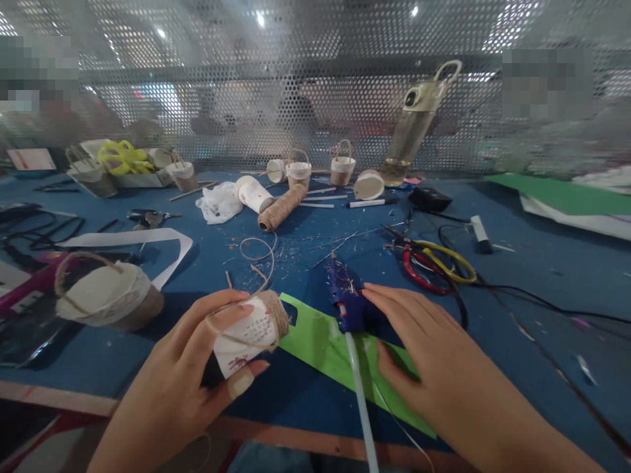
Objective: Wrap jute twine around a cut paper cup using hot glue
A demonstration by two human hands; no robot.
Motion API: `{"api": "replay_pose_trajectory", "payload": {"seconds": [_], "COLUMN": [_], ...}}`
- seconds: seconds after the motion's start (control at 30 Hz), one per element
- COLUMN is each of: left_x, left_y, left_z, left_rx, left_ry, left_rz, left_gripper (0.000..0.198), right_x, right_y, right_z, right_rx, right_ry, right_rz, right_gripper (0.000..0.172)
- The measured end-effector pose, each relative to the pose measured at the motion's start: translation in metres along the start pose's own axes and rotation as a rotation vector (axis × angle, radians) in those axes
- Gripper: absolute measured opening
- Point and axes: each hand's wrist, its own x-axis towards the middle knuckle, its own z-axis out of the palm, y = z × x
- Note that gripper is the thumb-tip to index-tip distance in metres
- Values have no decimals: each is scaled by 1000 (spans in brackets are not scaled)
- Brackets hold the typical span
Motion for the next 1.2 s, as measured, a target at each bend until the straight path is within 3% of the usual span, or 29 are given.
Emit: {"api": "replay_pose_trajectory", "payload": {"seconds": [0.13, 0.37, 0.77, 0.93, 1.2], "left_x": [0, -2, 0, 0, 0], "left_y": [0, 0, 0, 1, 1], "left_z": [0, 2, 1, 0, 0], "left_rx": [-16, -17, -11, -10, -11], "left_ry": [-2, 5, 1, 13, 18], "left_rz": [-2, -7, -7, 2, -24], "left_gripper": [37, 36, 37, 36, 37], "right_x": [6, 8, 21, 22, 39], "right_y": [2, 6, 0, -3, -7], "right_z": [-3, -6, -12, -12, -33], "right_rx": [-47, 71, 112, 126, 223], "right_ry": [-4, -45, -161, -130, 54], "right_rz": [-12, 96, 63, 110, 214], "right_gripper": [43, 38, 27, 36, 14]}}
